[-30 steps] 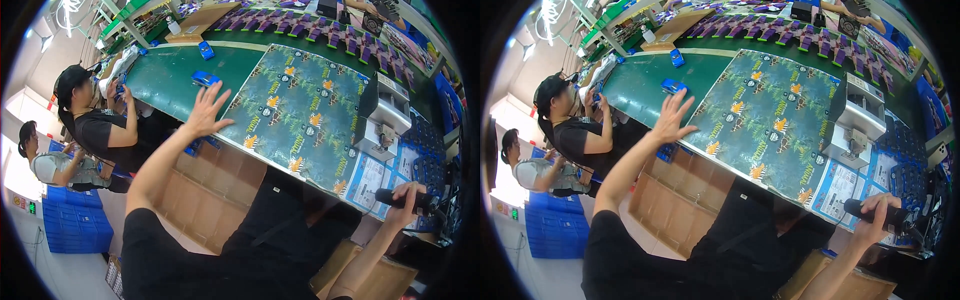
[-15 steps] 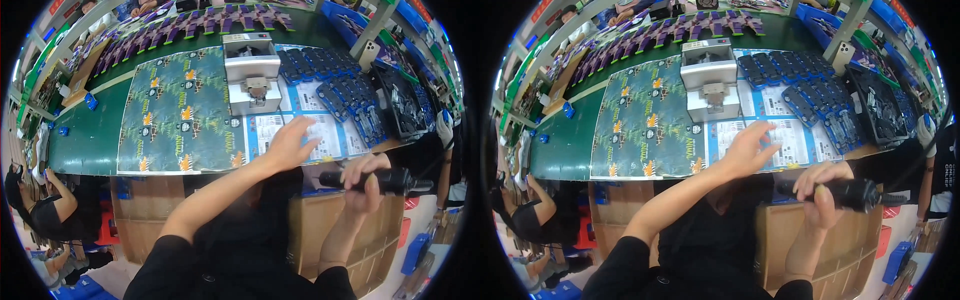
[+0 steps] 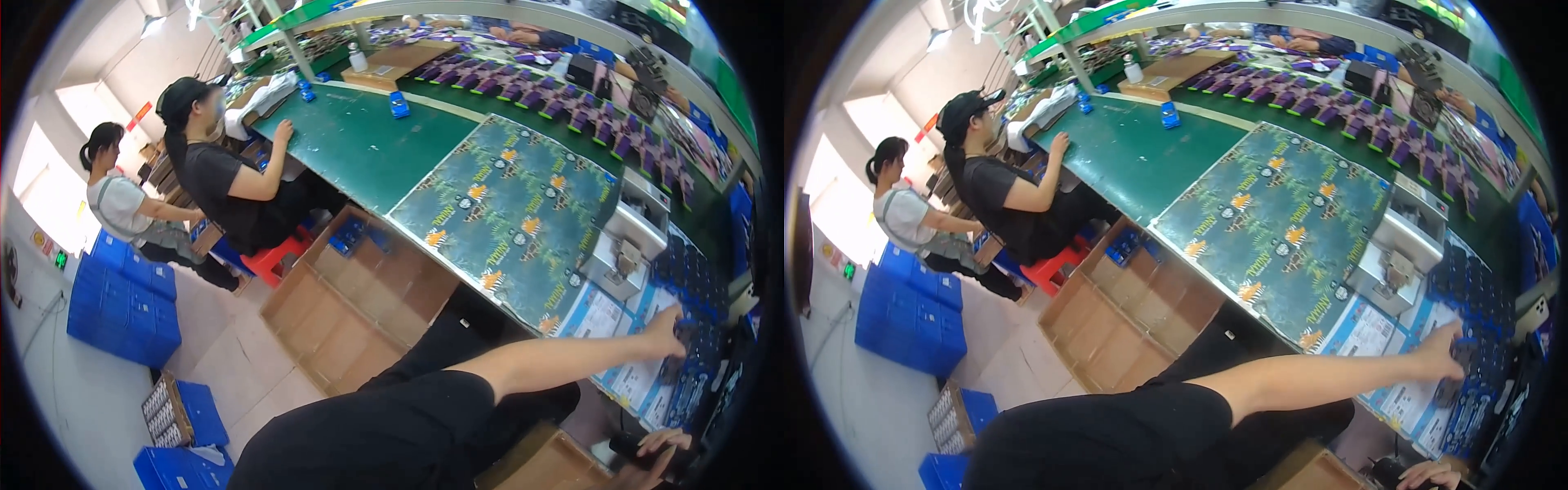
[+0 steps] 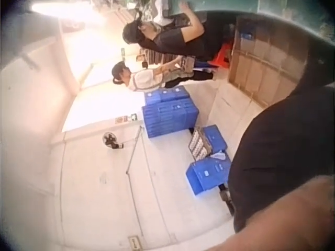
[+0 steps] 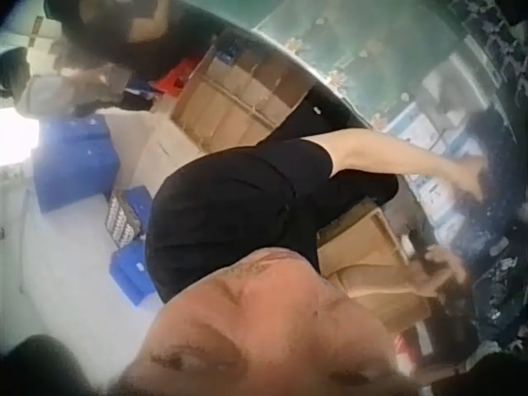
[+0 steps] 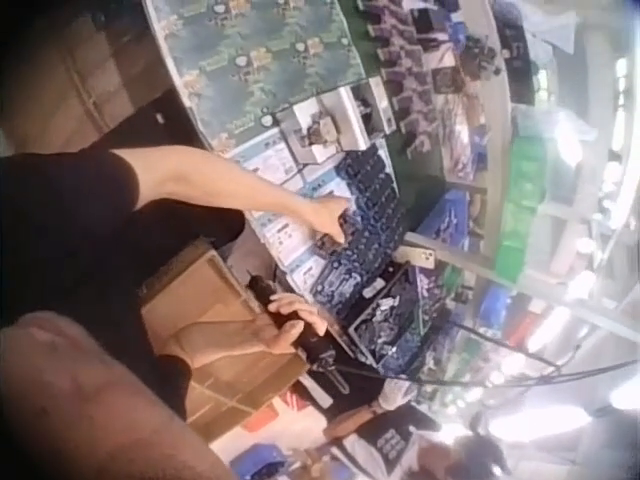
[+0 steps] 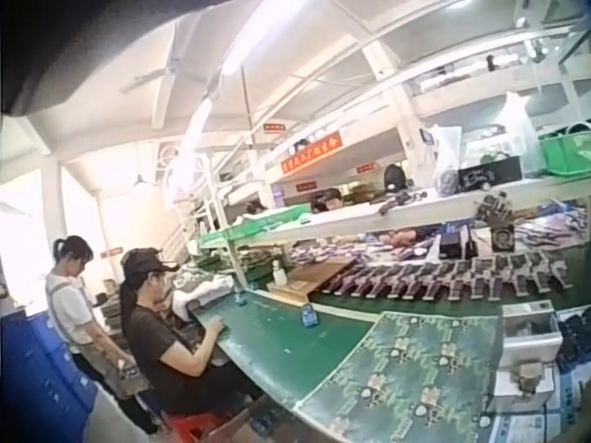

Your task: Assembling plastic toy cars by attaching parts with an electric screwdriver at a factory workbench.

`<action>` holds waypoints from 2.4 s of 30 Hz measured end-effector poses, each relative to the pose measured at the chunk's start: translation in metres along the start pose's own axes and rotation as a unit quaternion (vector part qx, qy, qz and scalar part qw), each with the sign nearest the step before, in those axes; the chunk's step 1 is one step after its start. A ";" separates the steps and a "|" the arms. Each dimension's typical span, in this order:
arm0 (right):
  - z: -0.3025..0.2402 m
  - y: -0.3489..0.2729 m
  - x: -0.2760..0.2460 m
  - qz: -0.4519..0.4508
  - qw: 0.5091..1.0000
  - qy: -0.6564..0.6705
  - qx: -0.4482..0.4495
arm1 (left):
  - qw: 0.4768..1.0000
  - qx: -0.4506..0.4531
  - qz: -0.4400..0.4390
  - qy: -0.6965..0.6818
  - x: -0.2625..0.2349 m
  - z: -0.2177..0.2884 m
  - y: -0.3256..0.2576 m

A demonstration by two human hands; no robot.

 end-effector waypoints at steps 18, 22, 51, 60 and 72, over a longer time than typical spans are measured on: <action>0.062 0.069 0.130 0.159 0.920 0.235 0.272 | 0.955 -0.121 0.118 -0.245 -0.270 0.072 -0.110; 0.058 0.077 0.140 0.155 0.927 0.213 0.265 | 0.980 -0.063 0.035 -0.184 -0.262 0.065 -0.108; 0.076 0.076 0.219 0.109 0.942 0.044 0.314 | 0.936 0.277 0.026 0.215 -0.227 0.158 -0.103; 0.103 0.069 0.186 0.141 0.893 0.203 0.377 | 0.981 -0.012 0.013 -0.193 -0.228 0.104 -0.102; 0.117 0.066 0.176 0.120 0.885 0.277 0.355 | 0.971 -0.139 0.039 -0.189 -0.234 0.066 -0.101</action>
Point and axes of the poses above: each hand's wrist, its own y-axis towards the middle knuckle, its own x-axis out of the palm, z = x × y, the point moved 6 cm from there along y, towards the middle knuckle, and after that the axes turned 11 degrees about x, right-handed, at the moved point
